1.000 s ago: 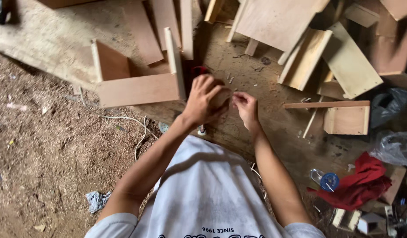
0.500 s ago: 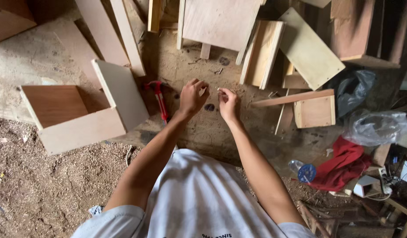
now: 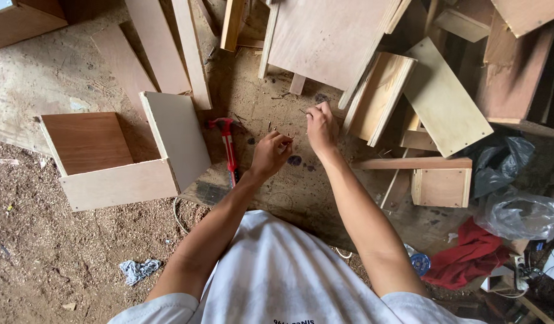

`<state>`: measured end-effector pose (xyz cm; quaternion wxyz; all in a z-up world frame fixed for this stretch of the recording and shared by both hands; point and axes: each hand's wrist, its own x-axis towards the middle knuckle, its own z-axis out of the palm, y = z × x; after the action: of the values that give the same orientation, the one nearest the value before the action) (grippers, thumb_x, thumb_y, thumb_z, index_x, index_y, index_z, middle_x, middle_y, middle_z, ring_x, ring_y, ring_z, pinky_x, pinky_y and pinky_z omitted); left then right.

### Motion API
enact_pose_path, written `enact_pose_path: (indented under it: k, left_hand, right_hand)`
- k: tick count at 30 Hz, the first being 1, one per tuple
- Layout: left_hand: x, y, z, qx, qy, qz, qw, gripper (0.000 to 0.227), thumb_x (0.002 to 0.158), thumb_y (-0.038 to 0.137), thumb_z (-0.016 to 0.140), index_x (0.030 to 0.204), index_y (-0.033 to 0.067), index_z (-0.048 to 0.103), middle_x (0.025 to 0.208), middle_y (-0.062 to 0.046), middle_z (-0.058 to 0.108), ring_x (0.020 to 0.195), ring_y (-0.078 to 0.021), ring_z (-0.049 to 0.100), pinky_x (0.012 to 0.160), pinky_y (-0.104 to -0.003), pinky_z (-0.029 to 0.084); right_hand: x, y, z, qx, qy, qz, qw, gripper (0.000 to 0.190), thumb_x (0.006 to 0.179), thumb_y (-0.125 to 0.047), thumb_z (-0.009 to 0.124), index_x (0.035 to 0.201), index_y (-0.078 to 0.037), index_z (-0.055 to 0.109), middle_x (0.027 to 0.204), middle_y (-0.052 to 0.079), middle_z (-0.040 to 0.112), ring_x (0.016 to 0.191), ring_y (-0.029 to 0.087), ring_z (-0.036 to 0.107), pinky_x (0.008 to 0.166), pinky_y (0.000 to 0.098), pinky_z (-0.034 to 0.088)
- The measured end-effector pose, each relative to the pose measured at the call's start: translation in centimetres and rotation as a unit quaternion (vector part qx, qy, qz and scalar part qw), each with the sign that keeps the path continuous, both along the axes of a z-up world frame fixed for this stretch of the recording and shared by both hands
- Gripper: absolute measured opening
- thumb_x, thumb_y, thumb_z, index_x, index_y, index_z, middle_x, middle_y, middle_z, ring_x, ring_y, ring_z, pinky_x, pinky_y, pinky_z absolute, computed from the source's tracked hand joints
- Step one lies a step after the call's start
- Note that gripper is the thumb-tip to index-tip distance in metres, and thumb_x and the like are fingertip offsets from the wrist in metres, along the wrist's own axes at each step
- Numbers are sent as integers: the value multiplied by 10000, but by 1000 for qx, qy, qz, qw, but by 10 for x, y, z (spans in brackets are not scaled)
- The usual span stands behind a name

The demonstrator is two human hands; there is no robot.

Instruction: The person assembles a small wooden box by positioning planks and hammering nails into place. They repeatedly align pieces, insert nails, and strike them with a hammer to secure the structure.

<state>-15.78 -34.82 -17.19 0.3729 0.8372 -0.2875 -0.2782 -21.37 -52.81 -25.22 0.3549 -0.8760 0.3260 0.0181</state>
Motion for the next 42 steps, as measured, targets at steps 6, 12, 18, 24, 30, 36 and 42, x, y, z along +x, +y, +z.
enact_pose_path:
  k: [6, 12, 18, 24, 30, 36, 42]
  left_hand:
    - [2, 2, -7, -50, 12, -3, 999, 154, 911, 114, 717, 1037, 41, 768, 995, -100, 734, 851, -206, 745, 730, -334, 639]
    - [1, 3, 8, -79, 132, 103, 983, 158, 964, 125, 652, 1047, 61, 770, 966, -84, 734, 746, -148, 705, 633, -294, 631]
    - [-9, 23, 67, -196, 130, 174, 956, 174, 996, 98, 635, 1104, 25, 750, 917, -60, 718, 736, -97, 665, 659, -254, 556]
    - [-22, 51, 133, -260, 7, 240, 935, 159, 956, 76, 699, 1101, 15, 721, 931, -74, 698, 777, -113, 662, 708, -260, 544]
    - [-27, 85, 172, -236, -131, 278, 922, 218, 866, 93, 809, 1067, 49, 737, 954, -94, 721, 836, -195, 691, 761, -305, 559]
    - [-20, 120, 194, -209, -135, 287, 925, 225, 841, 93, 809, 1052, 45, 751, 935, -99, 721, 827, -217, 707, 756, -322, 570]
    - [-11, 152, 211, -180, -168, 257, 935, 198, 854, 70, 785, 1051, 56, 781, 944, -105, 728, 820, -220, 706, 738, -333, 578]
  right_hand:
    - [-4, -2, 0, -64, -18, 44, 997, 91, 1009, -57, 646, 945, 8, 651, 936, 115, 610, 688, 167, 566, 545, 279, 526]
    - [-22, 7, 62, 574, -186, -162, 781, 107, 987, -30, 640, 1078, -53, 693, 941, 53, 703, 757, 133, 599, 662, 287, 527]
    - [-19, 38, 149, 715, -250, -140, 638, 265, 975, -34, 631, 1228, -67, 702, 951, 34, 688, 800, 122, 616, 764, 290, 549]
    - [-10, 72, 198, 648, -260, -53, 714, 111, 1012, -53, 648, 1097, -20, 711, 979, 46, 701, 871, 123, 651, 826, 280, 562]
    - [2, 111, 219, 544, -251, 66, 798, 86, 966, -19, 688, 1044, -3, 720, 902, 46, 720, 791, 126, 692, 783, 256, 580]
    - [14, 140, 238, 479, -263, 120, 829, 47, 969, -29, 733, 1015, -17, 734, 900, 3, 697, 795, 43, 596, 765, 193, 501]
    - [24, 158, 248, 431, -264, 157, 848, 45, 954, -87, 777, 985, -61, 756, 864, -31, 686, 757, 18, 544, 703, 175, 452]
